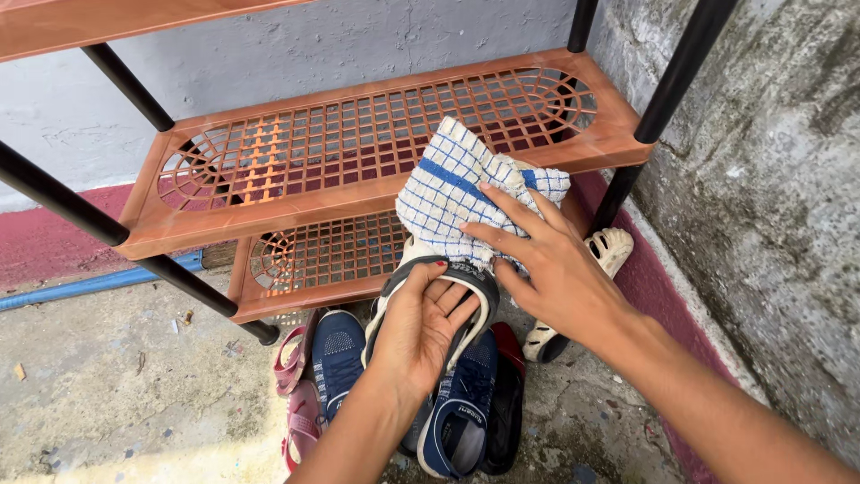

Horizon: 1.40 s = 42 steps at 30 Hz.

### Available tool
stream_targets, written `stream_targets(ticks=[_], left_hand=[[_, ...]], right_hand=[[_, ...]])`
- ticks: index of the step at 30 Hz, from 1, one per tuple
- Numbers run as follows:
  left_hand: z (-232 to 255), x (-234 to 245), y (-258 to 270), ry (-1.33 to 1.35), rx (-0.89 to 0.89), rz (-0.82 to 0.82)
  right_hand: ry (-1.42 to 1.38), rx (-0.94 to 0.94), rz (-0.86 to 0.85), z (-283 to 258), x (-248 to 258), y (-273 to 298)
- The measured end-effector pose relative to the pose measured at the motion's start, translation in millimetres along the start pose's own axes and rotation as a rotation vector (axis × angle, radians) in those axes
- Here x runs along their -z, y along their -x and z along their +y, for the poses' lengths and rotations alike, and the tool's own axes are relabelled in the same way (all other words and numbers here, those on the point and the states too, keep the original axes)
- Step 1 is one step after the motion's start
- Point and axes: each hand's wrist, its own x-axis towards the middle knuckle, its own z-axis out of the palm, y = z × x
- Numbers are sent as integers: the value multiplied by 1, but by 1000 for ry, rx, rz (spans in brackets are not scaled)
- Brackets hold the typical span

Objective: The person wipes a tiered plastic shoe rack with a cloth, then picks up a shoe from a pile on the ground, wipes the top and side of it with the cloth, and places it onto the top shelf of the rack.

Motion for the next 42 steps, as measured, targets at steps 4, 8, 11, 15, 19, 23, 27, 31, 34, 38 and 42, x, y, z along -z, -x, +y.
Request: stream_targets(ticks=[4, 8, 11, 15, 19, 23, 27, 31, 34, 38, 42], left_hand=[[2, -4, -17, 71, 3, 35], [7, -6, -23, 83, 3, 86], [11, -7, -27, 86, -8, 98], [4, -7, -31, 40, -13, 78], [2, -8, -36, 22, 10, 116], [-5, -11, -40, -39, -49, 20], [-15, -14, -23, -28, -90, -50], [-26, -26, -12, -41, -37, 19], [-27, -27, -11, 11, -32, -72], [-22, -31, -4, 7, -57, -40], [-25, -25, 11, 6, -105, -96]], right_hand=[[14, 83, 50, 8, -5, -19], [12, 104, 29, 15, -8, -37], [22, 214, 49, 21, -9, -41], [-19, 130, -1, 34, -9, -37], [-12, 129, -24, 46, -11, -45], [-41, 169, -24, 46, -5, -35], [-28, 187, -44, 35, 7, -14], [14, 107, -62, 28, 20, -5], [8, 38, -80, 20, 21, 2], [20, 122, 29, 9, 26, -2], [-70, 23, -1, -5, 22, 12]])
